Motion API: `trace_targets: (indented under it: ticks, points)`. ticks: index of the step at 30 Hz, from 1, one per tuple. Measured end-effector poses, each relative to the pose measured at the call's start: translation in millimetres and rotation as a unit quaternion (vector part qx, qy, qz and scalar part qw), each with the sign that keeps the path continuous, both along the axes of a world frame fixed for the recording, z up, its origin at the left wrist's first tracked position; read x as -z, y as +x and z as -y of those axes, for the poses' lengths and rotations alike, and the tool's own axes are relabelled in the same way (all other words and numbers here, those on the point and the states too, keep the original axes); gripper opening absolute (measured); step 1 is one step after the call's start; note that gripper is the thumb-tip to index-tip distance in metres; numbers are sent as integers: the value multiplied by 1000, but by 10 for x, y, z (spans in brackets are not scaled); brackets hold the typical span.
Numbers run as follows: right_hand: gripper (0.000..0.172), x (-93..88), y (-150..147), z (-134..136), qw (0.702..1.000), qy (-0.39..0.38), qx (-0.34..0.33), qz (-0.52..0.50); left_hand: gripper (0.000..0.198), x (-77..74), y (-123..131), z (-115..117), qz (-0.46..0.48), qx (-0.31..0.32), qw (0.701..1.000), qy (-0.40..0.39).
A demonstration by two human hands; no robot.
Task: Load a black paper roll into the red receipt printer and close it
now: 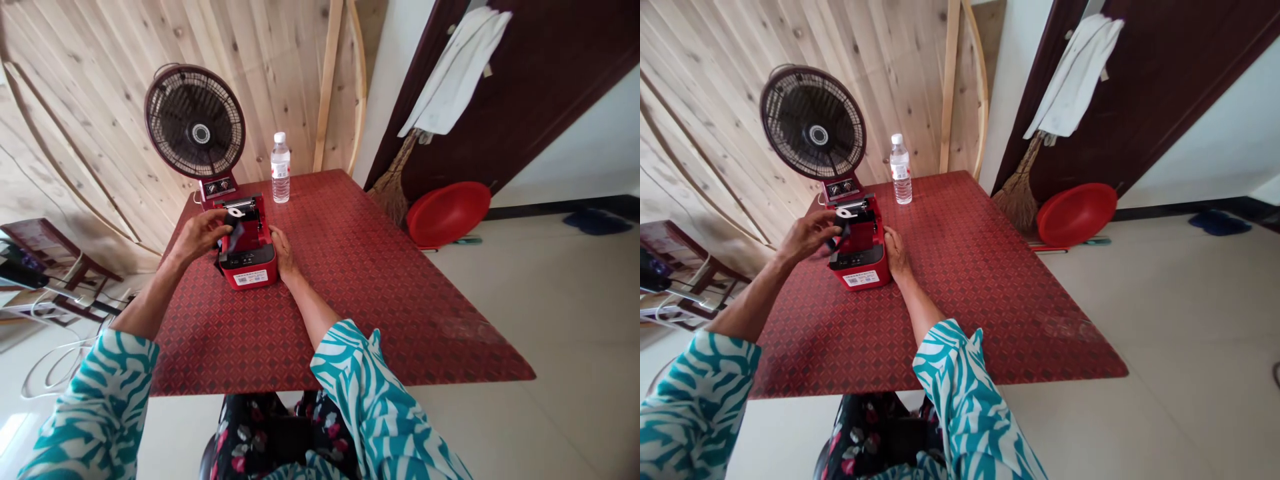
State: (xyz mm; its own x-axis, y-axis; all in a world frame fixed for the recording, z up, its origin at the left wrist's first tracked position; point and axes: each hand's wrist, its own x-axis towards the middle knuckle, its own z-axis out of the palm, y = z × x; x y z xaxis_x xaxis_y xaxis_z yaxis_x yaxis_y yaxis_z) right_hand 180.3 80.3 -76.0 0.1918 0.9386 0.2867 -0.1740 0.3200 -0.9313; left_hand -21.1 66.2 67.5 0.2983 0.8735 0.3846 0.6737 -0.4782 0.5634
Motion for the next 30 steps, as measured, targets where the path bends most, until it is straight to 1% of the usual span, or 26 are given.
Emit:
trace_targets:
  ticks: [1,3,4,5,7,10,11,13,15,17,19,22,24,26,28,30]
  points:
    - [55,-3,2,8,1000,-2,-1,-1,44,53,-108,20,83,-5,996,-12]
    - [54,-10,10,28,1000,-6,-7,-2,47,214,-329,61,229,-21,973,-34]
    - [53,-14,17,39,1000,-6,-11,-2,46,317,-433,83,281,-43,958,-41]
    - [52,-17,23,48,1000,-4,-14,-1,45,429,-527,107,308,-64,948,-57]
    - [51,-20,35,59,1000,0,-18,3,45,664,-667,157,317,-108,940,-72]
    - [52,-19,42,55,1000,-5,-15,8,47,957,-740,218,249,-182,947,-87]
    - [53,-20,42,51,1000,-8,-12,9,47,1023,-736,231,227,-195,949,-95]
    - [54,-22,41,46,1000,-14,-8,13,48,1095,-711,247,201,-200,952,-114]
    - [55,-27,41,48,1000,-18,-10,16,52,1095,-696,261,188,-194,954,-132]
    - [54,-31,42,54,1000,-20,-13,16,56,1041,-705,277,183,-191,953,-145]
    - [53,-34,42,59,1000,-19,-13,12,58,950,-724,287,190,-191,952,-144]
    - [53,-41,46,63,1000,-14,-14,13,61,778,-702,235,213,-194,951,-116]
    - [55,-46,50,61,1000,-14,-11,20,61,658,-630,135,216,-189,951,-116]
    - [58,-50,54,58,1000,-16,-8,23,60,555,-530,-1,198,-194,951,-138]
    - [60,-49,54,52,1000,-17,-9,25,54,489,-436,-143,143,-214,952,-168]
    - [59,-43,48,45,999,-14,-14,25,41,473,-379,-262,83,-230,951,-191]
